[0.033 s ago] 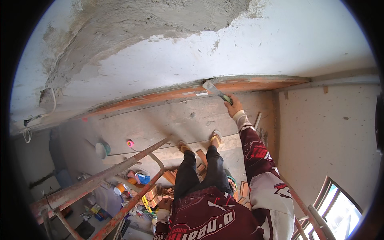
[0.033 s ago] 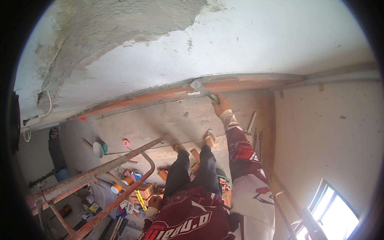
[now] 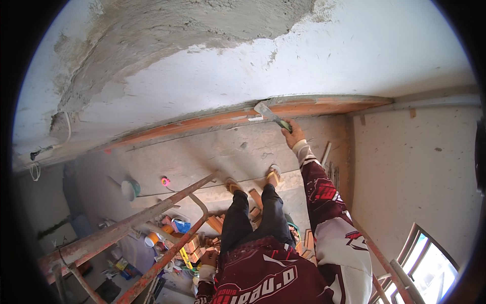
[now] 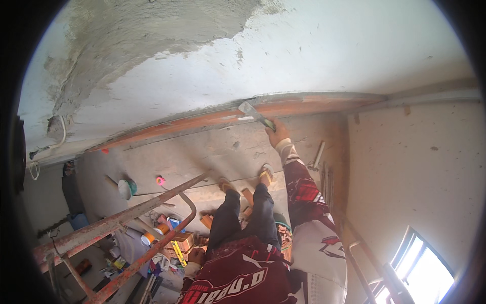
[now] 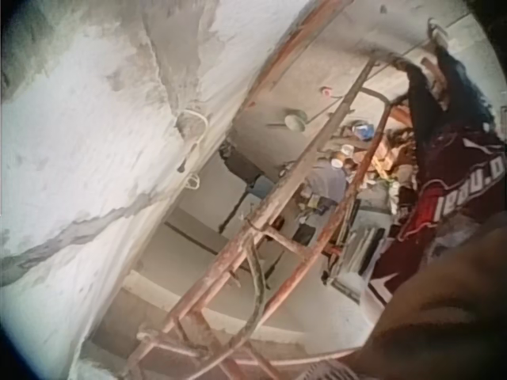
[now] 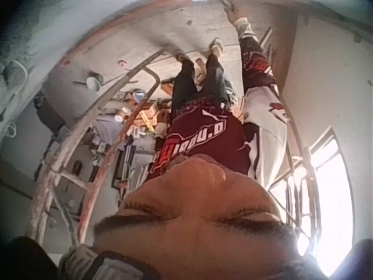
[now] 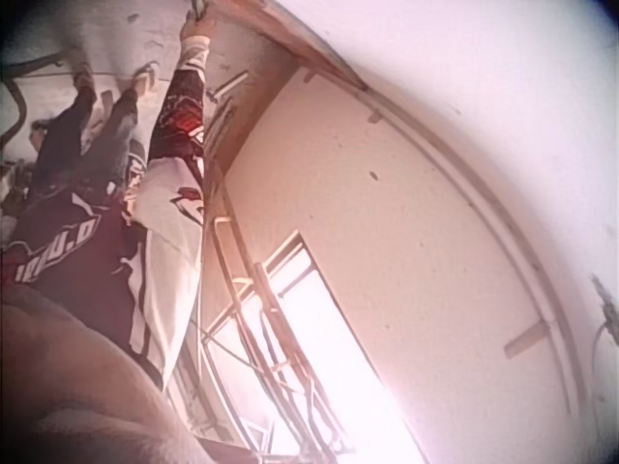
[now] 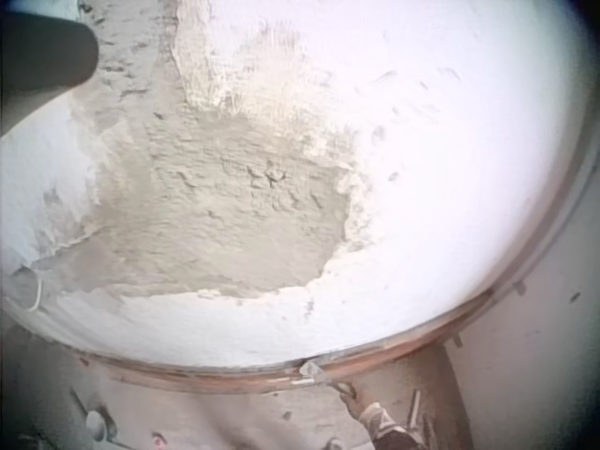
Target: The person stands on a ladder and applies plaster to a wooden beam on the ceiling using a trowel and a bucket. They repeatedly scoop plaster from the bucket and smooth it onto the beam, occasionally stepping down to the floor to retrieve more materials before returning to the ladder to continue the work.
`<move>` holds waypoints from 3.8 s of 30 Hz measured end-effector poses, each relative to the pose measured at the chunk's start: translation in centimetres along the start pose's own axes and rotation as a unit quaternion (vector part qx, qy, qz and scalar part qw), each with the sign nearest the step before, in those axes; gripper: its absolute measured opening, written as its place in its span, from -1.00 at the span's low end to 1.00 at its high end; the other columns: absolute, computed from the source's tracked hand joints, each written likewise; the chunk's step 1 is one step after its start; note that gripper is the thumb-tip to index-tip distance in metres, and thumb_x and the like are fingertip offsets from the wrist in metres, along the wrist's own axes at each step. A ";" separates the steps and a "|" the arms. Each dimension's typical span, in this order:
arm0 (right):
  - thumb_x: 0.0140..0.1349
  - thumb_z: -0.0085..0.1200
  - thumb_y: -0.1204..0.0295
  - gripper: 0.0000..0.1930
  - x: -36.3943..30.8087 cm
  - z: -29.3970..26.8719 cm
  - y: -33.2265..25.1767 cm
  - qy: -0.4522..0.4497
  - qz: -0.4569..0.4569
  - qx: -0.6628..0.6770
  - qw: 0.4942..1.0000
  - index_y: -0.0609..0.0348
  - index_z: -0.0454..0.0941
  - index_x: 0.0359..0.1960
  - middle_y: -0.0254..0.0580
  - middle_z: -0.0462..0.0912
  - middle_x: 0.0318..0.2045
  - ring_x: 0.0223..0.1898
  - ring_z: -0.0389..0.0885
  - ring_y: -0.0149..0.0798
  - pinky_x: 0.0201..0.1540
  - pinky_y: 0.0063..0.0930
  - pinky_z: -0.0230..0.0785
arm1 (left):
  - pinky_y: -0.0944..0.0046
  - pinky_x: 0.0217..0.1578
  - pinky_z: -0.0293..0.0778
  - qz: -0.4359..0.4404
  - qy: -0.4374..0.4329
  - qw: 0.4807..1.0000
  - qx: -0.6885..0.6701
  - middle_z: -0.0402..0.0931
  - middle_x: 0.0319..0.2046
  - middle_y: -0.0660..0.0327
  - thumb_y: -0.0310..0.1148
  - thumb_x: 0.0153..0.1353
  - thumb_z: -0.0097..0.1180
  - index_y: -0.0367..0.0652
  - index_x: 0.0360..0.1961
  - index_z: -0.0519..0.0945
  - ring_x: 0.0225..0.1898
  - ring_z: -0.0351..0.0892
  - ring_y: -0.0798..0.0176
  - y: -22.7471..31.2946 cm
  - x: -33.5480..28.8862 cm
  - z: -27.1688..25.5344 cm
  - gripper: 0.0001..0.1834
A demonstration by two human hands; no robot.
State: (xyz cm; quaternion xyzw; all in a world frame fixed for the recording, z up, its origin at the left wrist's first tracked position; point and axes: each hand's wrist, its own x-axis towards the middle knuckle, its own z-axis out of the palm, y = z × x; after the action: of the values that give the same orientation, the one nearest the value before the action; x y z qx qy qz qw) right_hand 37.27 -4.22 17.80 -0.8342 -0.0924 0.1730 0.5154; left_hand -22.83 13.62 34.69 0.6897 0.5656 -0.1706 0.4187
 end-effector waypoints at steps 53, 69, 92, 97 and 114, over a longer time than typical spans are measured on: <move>0.04 0.20 0.50 -0.54 -1.3 7.9 -0.8 0.410 0.241 0.089 0.875 0.29 0.35 -0.01 0.10 0.48 -0.16 -0.09 0.48 0.05 0.00 -0.19 0.32 | 0.37 -0.56 0.48 -0.078 -0.026 0.995 -0.056 0.56 -0.52 0.20 -0.32 0.16 0.16 -0.26 -0.35 0.54 -0.53 0.54 0.36 2.4 -0.4 -1.6 -0.80; 0.08 0.20 0.49 -0.55 -1.4 11.6 -4.6 0.387 0.253 0.120 0.878 0.26 0.25 -0.05 0.08 0.48 -0.22 -0.20 0.53 -0.04 -0.06 -0.26 0.35 | 0.38 -0.53 0.44 -0.082 -0.059 0.994 -0.036 0.56 -0.52 0.22 -0.34 0.17 0.16 -0.29 -0.32 0.55 -0.54 0.50 0.39 -0.2 -0.2 -2.7 -0.79; 0.11 0.17 0.48 -0.51 -3.2 12.6 -4.8 0.217 0.205 0.146 0.943 0.15 0.17 0.01 0.09 0.52 -0.25 -0.22 0.55 -0.03 -0.07 -0.25 0.36 | 0.39 -0.54 0.40 -0.010 -0.011 1.000 -0.016 0.57 -0.55 0.21 -0.34 0.09 0.21 -0.30 -0.40 0.58 -0.56 0.47 0.44 -5.8 1.8 -2.7 -0.80; 0.16 0.11 0.47 -0.55 -2.0 3.5 -0.4 0.392 0.176 0.139 0.892 0.23 0.17 0.03 0.18 0.50 -0.18 -0.15 0.56 0.12 -0.04 -0.19 0.35 | 0.41 -0.61 0.36 -0.060 -0.002 0.996 -0.062 0.55 -0.58 0.25 -0.35 0.10 0.21 -0.29 -0.38 0.58 -0.64 0.41 0.46 -4.1 1.1 -2.5 -0.81; 0.11 0.15 0.50 -0.50 -1.7 1.9 0.4 0.275 0.243 0.139 0.920 0.17 0.19 0.05 0.12 0.52 -0.15 -0.11 0.55 -0.02 -0.01 -0.29 0.34 | 0.45 -0.65 0.27 -0.027 -0.058 0.994 -0.089 0.48 -0.61 0.29 -0.33 0.17 0.19 -0.23 -0.38 0.55 -0.65 0.35 0.49 -5.7 4.6 -3.3 -0.83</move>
State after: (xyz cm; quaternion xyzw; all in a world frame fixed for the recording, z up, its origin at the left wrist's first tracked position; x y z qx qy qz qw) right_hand 34.99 -3.39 17.04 -0.7659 0.2836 0.0683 0.5730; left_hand -27.43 19.16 31.19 0.6232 0.5714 -0.1709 0.5058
